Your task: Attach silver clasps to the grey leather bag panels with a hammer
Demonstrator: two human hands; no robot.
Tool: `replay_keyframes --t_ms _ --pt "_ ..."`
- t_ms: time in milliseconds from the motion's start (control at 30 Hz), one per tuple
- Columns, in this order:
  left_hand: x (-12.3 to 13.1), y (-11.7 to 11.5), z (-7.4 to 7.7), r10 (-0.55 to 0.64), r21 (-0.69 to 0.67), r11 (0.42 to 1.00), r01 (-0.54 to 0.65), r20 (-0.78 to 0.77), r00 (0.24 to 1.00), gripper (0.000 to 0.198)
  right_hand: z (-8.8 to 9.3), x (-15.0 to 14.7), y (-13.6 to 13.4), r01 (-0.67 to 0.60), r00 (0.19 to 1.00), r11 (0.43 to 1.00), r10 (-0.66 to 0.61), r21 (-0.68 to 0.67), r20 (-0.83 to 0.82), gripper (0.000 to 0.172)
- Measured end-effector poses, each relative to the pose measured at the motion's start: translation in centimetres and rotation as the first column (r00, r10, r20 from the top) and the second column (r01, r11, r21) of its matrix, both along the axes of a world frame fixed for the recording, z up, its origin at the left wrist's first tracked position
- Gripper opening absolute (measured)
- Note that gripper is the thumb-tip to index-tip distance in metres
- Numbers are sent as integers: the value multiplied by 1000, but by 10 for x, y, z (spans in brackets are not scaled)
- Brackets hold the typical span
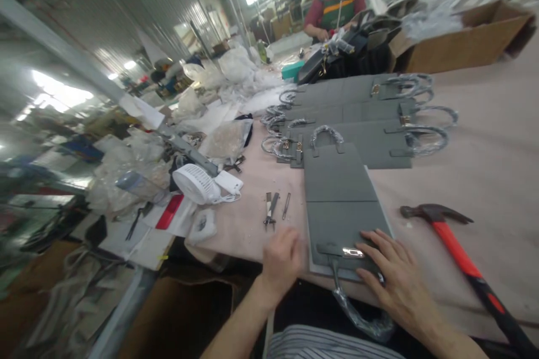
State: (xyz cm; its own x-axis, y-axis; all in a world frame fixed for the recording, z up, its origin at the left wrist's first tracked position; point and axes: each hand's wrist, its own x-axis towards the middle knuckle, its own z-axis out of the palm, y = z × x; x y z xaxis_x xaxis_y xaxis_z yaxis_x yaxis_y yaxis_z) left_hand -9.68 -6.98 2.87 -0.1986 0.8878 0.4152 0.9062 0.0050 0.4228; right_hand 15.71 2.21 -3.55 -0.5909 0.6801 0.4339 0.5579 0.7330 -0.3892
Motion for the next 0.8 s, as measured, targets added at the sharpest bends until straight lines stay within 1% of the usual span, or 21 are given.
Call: replay_keyframes --t_ms 33,67,100,133,167,233,300,433,533,633,700,800 --pt "-20 12 3 175 -89 980 -176 -19 984 20 -1 0 1 4 1000 1000 -4 0 -6 32" --pt "-40 23 6 321 -202 924 -324 -49 946 19 -1 0 1 8 1000 1000 -8 -5 -9 32" --pt "-59 35 8 418 -317 849 -422 -87 905 20 -1 0 1 13 1000 1000 -13 -10 -10 33" --pt "-76 45 10 454 -428 780 -456 -114 884 23 -1 0 1 16 1000 1000 -16 -13 -12 33" --pt "-90 55 11 463 -522 721 -455 -126 877 26 -1 0 1 17 1000 1000 -18 -12 -13 33" --pt "-108 72 10 450 -628 659 -414 -111 886 28 -1 0 1 18 1000 1000 -18 -5 -14 34" --pt "-115 83 5 444 -667 638 -384 -88 892 26 -1 -1 1 19 1000 1000 -19 4 -11 34" --pt "-112 96 -8 482 -676 622 -395 -67 873 11 2 -2 0 27 1000 1000 -27 13 2 33" --pt "-108 96 -14 533 -706 591 -389 -21 846 17 5 -2 -1 23 1000 1000 -23 16 -1 32" --pt "-107 91 -13 568 -734 564 -379 12 823 23 7 -3 0 15 1000 999 -15 28 -7 32" --pt "-106 87 -9 564 -729 567 -383 4 826 23 7 -3 0 13 1000 999 -12 32 -11 32" --pt "-101 86 -5 544 -709 579 -402 -32 838 28 7 -4 0 14 1000 1000 -14 20 -10 32"
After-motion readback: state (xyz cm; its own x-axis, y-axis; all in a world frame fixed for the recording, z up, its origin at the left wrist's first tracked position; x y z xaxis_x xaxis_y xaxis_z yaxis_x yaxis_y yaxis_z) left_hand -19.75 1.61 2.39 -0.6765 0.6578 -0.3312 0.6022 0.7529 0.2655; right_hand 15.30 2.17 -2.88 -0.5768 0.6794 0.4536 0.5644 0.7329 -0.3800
